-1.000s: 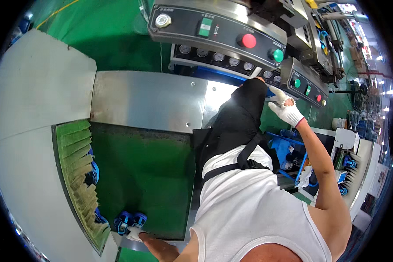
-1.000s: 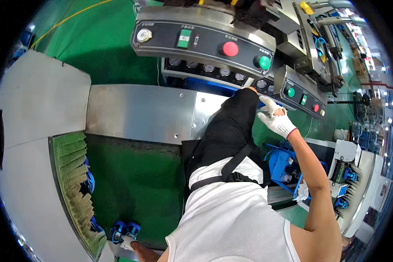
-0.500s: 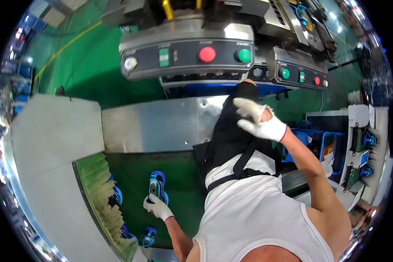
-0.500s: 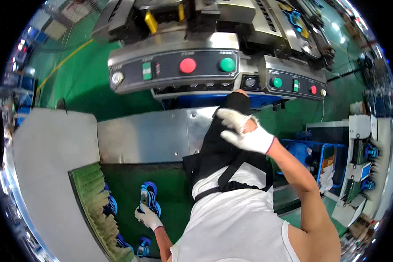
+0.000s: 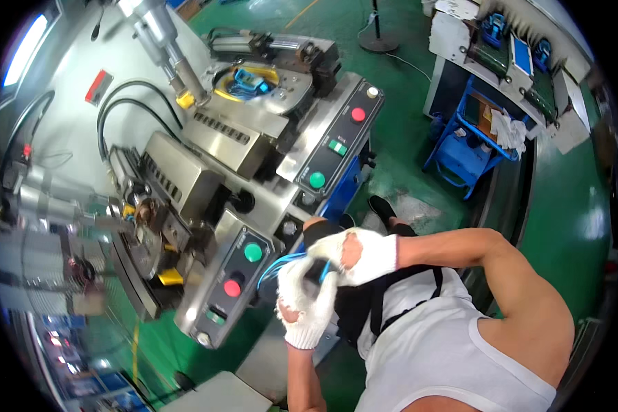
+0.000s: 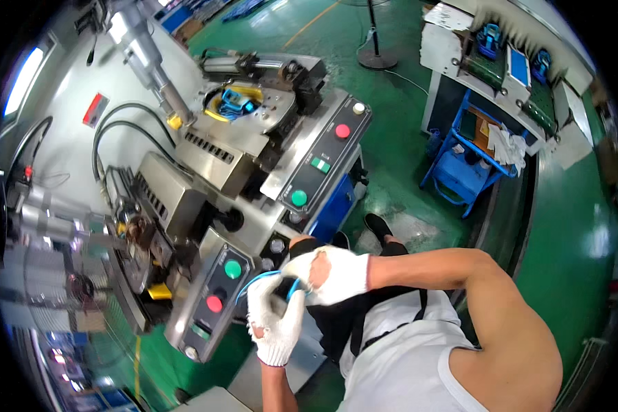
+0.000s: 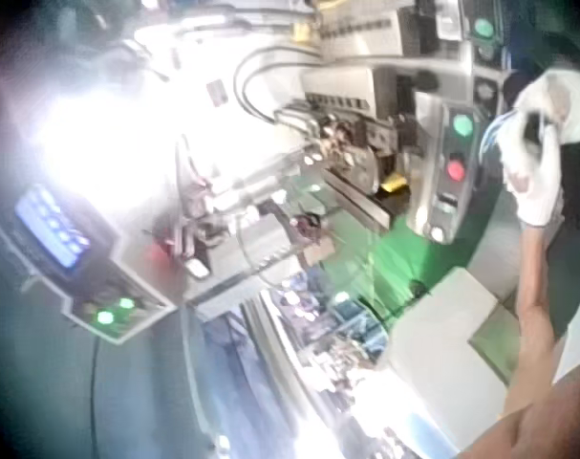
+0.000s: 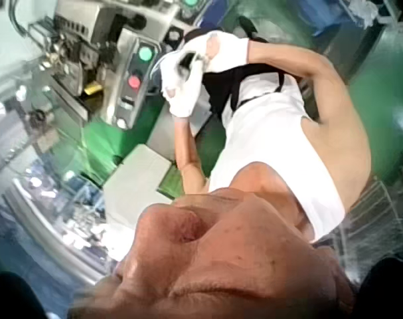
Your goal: The person processes shoes by inserting them into a molding machine, pressing buttons to operate the machinery, removing the shoes, and placing them onto a conveyor belt.
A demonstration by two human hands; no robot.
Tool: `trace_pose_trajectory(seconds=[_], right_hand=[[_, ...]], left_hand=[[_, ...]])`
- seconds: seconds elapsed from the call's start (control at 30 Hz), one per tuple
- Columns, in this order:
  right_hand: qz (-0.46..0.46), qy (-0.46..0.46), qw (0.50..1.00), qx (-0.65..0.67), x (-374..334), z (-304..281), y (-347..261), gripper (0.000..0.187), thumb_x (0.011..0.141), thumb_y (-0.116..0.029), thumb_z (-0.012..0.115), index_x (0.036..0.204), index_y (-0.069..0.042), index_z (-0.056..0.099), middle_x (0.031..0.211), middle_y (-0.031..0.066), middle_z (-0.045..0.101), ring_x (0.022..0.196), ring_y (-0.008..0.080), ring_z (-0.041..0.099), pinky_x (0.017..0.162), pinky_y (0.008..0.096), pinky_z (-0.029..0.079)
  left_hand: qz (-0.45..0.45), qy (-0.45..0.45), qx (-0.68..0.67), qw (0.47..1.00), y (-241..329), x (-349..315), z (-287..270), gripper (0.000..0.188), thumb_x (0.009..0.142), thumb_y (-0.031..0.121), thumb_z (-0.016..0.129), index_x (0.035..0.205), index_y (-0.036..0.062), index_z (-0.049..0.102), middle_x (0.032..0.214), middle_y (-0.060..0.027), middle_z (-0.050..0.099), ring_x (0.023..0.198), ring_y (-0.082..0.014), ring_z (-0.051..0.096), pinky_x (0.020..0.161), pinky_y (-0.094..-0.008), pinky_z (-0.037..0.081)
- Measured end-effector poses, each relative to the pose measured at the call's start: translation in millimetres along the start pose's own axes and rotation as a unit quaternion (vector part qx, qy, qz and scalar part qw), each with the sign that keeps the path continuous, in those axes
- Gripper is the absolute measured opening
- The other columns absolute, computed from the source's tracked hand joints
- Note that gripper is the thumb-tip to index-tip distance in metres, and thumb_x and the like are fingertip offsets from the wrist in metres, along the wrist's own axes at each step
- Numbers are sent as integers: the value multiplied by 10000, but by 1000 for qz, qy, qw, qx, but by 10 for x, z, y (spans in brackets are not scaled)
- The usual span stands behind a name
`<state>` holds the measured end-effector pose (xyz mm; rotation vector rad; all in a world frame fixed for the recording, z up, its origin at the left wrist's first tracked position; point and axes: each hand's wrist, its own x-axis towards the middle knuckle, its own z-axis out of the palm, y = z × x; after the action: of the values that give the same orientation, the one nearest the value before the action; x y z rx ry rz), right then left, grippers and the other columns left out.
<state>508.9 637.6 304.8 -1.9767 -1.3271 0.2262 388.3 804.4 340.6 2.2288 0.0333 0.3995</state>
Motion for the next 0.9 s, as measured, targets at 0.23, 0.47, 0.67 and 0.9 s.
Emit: trace_pose_trajectory(seconds=[0.23, 0.47, 0.67, 0.9], right_hand=[[433, 176, 790, 398, -1415, -186, 747, 609, 838, -464, 838, 1180, 15, 684, 914, 89, 681, 827, 194, 644, 790, 347, 543], [442, 404, 472, 647, -1821, -1, 982, 433, 850, -309, 789, 1154, -26, 669, 962, 16, 675, 790, 106, 644, 679, 285, 528], [517, 406, 455, 600, -2095, 424, 1484, 281, 838, -275, 782, 830, -134, 540, 659, -71, 435, 477, 44, 367, 407, 240, 277], [530, 407, 456, 588, -2044, 506, 1599, 323, 849, -251, 813, 975, -181, 525, 760, -76, 477, 534, 31, 408, 445, 222, 332]], left_hand=[[152, 60, 110, 980, 329, 1917, 221, 512, 904, 67, 717, 1389, -9, 572, 1357, -203, 615, 1256, -323, 608, 1073, -438, 485], [-40, 22, 157, 987, -740, 4299, 697, 631, 961, 272, 728, 1480, -18, 515, 1425, -219, 598, 1277, -323, 604, 1100, -403, 465], [-63, 32, 161, 984, -1714, 5576, 1069, 615, 950, 287, 652, 1502, 36, 551, 1441, -220, 622, 1251, -328, 641, 1076, -400, 492], [-22, 138, 189, 972, -1788, 5764, 1307, 363, 996, 139, 620, 1350, 160, 697, 1344, -189, 675, 1195, -318, 661, 1021, -401, 532]])
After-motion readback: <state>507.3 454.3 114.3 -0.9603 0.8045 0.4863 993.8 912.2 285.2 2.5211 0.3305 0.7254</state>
